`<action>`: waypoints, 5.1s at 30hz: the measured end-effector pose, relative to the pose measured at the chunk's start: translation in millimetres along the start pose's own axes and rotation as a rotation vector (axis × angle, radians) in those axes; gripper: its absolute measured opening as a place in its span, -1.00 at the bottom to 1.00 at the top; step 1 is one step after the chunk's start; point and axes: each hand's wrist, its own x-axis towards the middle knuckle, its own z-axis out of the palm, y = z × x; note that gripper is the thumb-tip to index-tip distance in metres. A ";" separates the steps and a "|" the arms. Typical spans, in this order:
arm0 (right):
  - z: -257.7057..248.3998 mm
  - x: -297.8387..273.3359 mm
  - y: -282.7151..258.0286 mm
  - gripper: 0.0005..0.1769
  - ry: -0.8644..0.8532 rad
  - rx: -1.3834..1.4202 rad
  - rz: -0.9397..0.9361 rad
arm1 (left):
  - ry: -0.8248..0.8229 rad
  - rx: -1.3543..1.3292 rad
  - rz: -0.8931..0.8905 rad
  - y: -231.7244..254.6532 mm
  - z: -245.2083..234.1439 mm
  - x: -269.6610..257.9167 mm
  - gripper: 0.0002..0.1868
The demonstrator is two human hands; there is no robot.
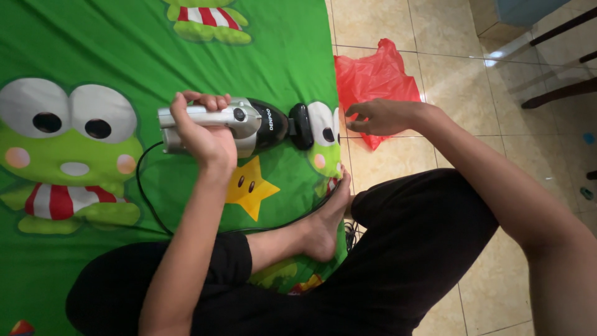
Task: Cleaning a bed surface using a handheld vacuum cleaner.
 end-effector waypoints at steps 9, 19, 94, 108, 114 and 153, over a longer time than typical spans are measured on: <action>0.6 1.9 -2.1 -0.33 0.004 -0.010 -0.006 | -0.013 -0.014 -0.002 -11.7 -2.3 -3.8 -0.71; -0.1 -0.4 -5.7 -0.32 -0.014 -0.031 0.006 | -0.006 -0.013 0.012 -18.4 -2.2 -12.0 -0.69; 33.8 52.1 105.2 -0.41 -0.035 0.147 0.054 | 0.036 0.543 0.733 284.9 -46.0 8.6 -0.54; 18.8 31.6 71.1 -0.33 -0.036 0.120 0.104 | -0.106 0.561 0.580 268.5 -71.6 36.2 -0.54; 14.3 24.0 57.5 -0.34 -0.047 0.132 0.050 | -0.147 0.367 0.501 263.9 -81.9 35.6 -0.58; 4.3 -2.0 25.2 -0.32 -0.010 0.121 0.040 | -0.108 0.362 0.431 196.5 -71.8 43.7 -0.45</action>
